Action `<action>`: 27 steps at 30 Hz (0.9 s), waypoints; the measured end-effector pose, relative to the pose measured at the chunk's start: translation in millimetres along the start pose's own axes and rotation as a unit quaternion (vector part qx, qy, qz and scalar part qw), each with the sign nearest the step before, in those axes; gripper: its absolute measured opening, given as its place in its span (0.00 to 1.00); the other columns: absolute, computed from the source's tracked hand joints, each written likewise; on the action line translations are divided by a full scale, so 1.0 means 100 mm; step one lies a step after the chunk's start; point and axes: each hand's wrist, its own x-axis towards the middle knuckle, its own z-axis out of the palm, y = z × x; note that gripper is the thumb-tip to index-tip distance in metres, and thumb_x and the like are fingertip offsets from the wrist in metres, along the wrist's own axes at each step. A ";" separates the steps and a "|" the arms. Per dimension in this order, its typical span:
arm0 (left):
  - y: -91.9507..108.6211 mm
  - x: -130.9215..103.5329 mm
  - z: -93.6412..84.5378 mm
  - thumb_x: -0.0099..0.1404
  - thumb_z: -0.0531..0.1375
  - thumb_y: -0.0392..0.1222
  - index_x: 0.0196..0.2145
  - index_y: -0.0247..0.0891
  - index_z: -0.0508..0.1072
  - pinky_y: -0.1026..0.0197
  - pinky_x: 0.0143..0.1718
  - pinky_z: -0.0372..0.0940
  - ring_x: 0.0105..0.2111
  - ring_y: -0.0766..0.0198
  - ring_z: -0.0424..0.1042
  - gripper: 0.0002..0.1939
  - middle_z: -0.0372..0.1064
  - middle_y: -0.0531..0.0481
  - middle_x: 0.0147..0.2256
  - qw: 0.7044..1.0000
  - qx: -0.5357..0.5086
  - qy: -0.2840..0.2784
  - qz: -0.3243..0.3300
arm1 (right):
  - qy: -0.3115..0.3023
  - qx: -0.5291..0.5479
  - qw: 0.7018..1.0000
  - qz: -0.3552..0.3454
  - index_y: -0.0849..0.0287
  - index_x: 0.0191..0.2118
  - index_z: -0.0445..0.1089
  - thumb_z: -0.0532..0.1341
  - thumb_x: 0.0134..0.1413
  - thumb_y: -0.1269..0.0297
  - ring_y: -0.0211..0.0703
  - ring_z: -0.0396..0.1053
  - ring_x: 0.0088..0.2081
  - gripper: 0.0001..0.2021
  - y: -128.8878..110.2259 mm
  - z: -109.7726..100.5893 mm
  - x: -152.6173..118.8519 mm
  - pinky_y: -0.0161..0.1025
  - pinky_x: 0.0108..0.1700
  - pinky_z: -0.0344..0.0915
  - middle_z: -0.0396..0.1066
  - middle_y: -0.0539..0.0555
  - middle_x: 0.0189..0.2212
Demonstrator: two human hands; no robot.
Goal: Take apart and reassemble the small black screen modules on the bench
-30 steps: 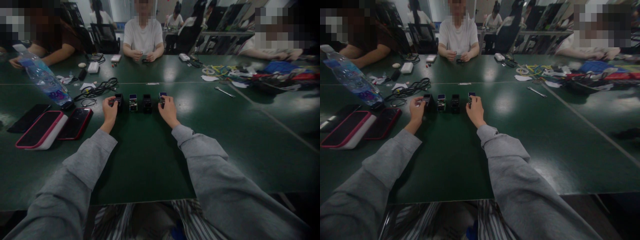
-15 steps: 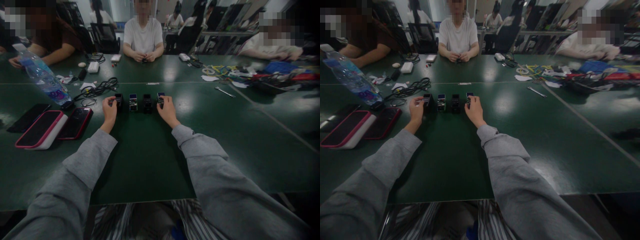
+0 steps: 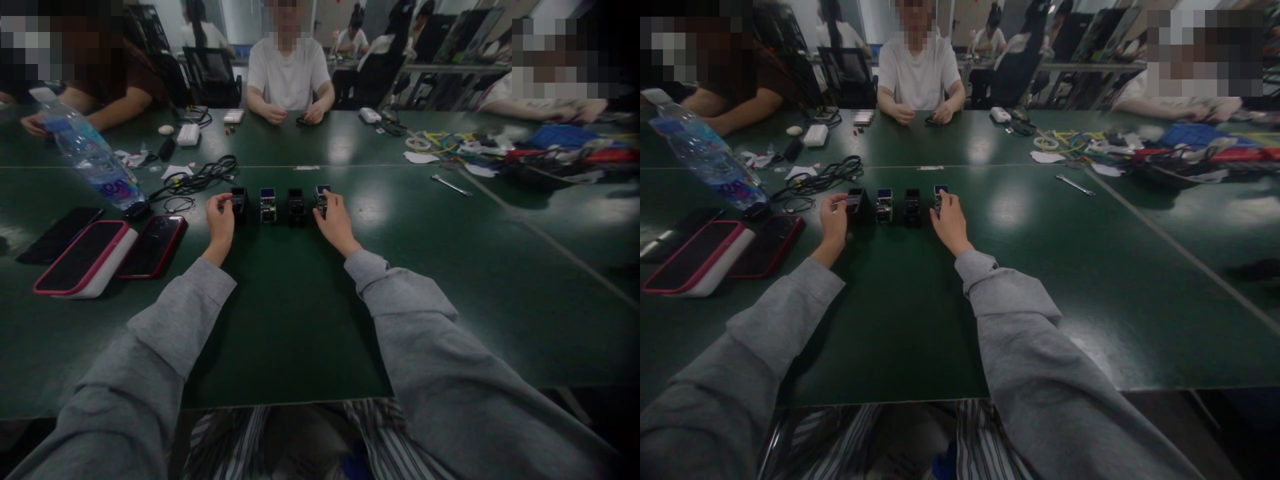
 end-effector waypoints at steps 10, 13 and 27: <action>0.01 0.00 0.01 0.65 0.55 0.32 0.39 0.39 0.71 0.54 0.60 0.62 0.51 0.59 0.69 0.07 0.69 0.47 0.44 0.999 -0.031 0.005 -0.013 | -0.010 0.002 1.000 0.014 0.64 0.65 0.57 0.55 0.60 0.68 0.60 0.66 0.55 0.27 0.00 0.00 0.00 0.56 0.57 0.67 0.60 0.67 0.56; -0.01 0.01 0.01 0.65 0.55 0.32 0.39 0.39 0.71 0.54 0.60 0.62 0.50 0.59 0.69 0.07 0.69 0.47 0.44 1.000 -0.027 0.007 -0.009 | -0.009 0.002 1.000 0.012 0.63 0.65 0.57 0.56 0.60 0.67 0.60 0.66 0.55 0.27 0.02 0.01 0.00 0.57 0.56 0.68 0.61 0.67 0.55; -0.15 0.07 0.03 0.64 0.57 0.33 0.40 0.38 0.74 0.52 0.57 0.63 0.47 0.59 0.69 0.08 0.69 0.46 0.43 1.000 -0.002 0.019 -0.005 | 0.006 0.017 1.000 0.017 0.62 0.62 0.60 0.57 0.54 0.70 0.56 0.68 0.48 0.28 0.02 0.00 0.00 0.52 0.50 0.70 0.64 0.64 0.52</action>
